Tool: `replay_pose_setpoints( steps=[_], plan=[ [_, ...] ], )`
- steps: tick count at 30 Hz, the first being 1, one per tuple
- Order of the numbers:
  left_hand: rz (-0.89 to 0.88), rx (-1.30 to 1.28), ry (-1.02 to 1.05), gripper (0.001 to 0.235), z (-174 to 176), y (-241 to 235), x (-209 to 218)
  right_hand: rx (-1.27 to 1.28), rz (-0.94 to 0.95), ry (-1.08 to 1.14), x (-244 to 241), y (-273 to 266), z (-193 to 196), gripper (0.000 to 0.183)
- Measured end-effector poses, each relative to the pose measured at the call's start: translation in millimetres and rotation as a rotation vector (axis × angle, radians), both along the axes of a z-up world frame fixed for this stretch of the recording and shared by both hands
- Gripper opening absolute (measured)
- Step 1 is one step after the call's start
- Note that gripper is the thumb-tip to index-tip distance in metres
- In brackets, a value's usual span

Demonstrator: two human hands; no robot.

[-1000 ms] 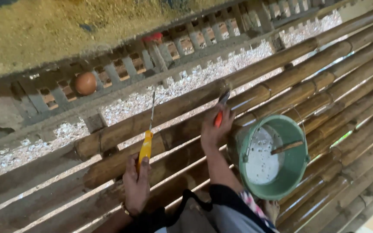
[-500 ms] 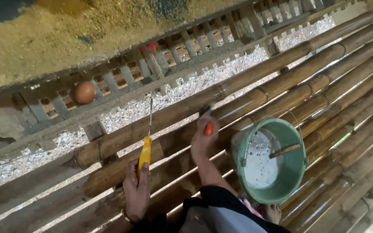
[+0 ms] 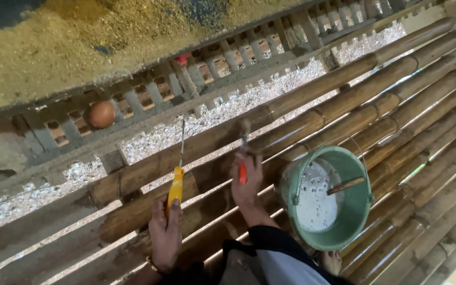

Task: Cleaning the bamboo slats of an egg collection area in a chicken coop using a brush, soapy water, and a scraper.

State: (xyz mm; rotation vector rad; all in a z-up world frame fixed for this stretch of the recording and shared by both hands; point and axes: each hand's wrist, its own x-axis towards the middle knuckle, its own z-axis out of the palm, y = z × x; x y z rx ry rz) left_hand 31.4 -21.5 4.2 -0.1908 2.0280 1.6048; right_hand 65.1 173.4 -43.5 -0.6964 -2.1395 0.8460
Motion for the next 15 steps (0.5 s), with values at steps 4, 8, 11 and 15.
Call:
replay_pose_setpoints(
  steps=[4, 8, 11, 15],
  plan=[
    [-0.037, -0.049, 0.014, 0.034, 2, -4, 6, 0.021, -0.133, -0.109, -17, 42, -10, 0.02],
    [-0.024, 0.044, 0.109, 0.028, -1, -2, 0, 0.013, -0.139, -0.104, -25, 34, -14, 0.021],
    [-0.025, 0.0, 0.079, 0.031, -2, -3, 2, 0.026, -0.066, -0.188, -10, 21, -25, 0.025],
    [-0.042, 0.039, 0.119, 0.029, 1, -3, 5, 0.093, -0.248, -0.102, -18, 68, -48, 0.019]
  ],
)
